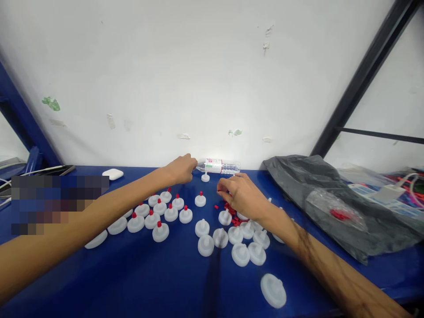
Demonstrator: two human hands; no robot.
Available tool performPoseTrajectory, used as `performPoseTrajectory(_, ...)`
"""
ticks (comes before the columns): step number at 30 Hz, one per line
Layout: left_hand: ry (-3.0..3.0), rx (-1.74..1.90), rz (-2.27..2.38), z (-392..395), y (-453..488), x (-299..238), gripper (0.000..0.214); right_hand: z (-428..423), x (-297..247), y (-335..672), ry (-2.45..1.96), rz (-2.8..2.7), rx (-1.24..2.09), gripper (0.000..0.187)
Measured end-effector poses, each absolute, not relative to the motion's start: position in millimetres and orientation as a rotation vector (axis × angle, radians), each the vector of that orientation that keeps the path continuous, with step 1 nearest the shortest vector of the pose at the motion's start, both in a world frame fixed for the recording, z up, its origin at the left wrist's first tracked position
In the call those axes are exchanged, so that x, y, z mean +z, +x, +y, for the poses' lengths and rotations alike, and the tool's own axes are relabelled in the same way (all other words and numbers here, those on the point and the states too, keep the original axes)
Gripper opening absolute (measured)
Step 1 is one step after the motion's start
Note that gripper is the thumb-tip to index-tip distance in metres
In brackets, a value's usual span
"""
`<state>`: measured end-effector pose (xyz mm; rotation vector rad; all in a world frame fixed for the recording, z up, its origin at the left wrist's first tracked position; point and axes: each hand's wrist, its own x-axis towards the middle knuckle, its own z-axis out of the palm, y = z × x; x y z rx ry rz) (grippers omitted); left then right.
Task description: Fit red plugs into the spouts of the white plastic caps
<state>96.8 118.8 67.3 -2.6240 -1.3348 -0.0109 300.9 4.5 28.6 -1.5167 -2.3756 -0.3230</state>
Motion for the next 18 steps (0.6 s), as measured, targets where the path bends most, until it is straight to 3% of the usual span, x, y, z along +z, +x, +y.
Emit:
performPoseTrajectory(9, -2.52, -0.576, -0.854, 48.1, 58.4, 69.4, 0.028, 1.0, 32.4, 293.5, -1.163, -2.213, -0.307, 0.006)
performPoseTrajectory(18, -2.433, -0.623, -0.619, 31.2, 57.6, 30.6, 0.029, -5.3, 31.0, 289.9, -0.935, -2.179, -0.351, 0.003)
